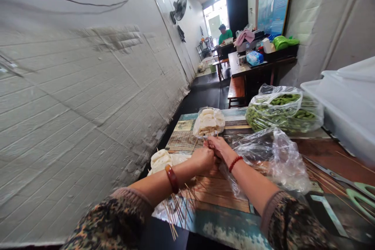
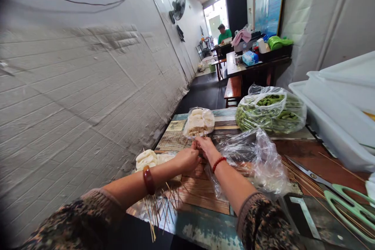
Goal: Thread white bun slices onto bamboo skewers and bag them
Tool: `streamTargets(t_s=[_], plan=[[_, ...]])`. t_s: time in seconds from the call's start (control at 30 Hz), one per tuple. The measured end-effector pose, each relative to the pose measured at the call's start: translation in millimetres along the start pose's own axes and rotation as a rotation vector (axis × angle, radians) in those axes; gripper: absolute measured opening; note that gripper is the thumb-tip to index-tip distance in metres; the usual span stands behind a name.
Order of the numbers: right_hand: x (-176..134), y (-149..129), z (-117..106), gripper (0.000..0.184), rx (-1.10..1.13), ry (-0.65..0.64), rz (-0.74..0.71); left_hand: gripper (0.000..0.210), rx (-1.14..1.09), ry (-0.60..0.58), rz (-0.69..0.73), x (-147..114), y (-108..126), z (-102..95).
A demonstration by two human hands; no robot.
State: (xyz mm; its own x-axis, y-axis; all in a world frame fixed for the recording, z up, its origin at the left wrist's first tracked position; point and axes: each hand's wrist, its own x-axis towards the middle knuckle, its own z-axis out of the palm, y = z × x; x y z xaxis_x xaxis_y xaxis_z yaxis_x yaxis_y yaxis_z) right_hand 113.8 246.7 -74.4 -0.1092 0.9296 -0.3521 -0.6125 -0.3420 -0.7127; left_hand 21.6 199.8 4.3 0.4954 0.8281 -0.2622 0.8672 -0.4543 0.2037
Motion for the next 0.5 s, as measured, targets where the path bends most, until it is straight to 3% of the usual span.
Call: streamTargets(t_s=[0.17,0.27,0.43,0.5], plan=[[1.4,-0.8,0.1,0.023,0.028,-0.006,0.034,0.012,0.019,0.026,0.058,-9.2,13.3,2.0],[-0.2,-1.4,-1.3,0.022,0.039,0.005,0.032,0.012,-0.017,0.037,0.066,-9.1,13.9,-7.7],[-5.5,-2.6,-3.8,0.020,0.051,-0.013,0.060,0.036,-0.118,0.103,-0.057,6.6,-22.4,-50.3],[-7.9,-3.9,-4.3,0.020,0.052,-0.022,0.081,0.028,-0.162,0.155,-0.117,17.5,-41.8,-63.6]])
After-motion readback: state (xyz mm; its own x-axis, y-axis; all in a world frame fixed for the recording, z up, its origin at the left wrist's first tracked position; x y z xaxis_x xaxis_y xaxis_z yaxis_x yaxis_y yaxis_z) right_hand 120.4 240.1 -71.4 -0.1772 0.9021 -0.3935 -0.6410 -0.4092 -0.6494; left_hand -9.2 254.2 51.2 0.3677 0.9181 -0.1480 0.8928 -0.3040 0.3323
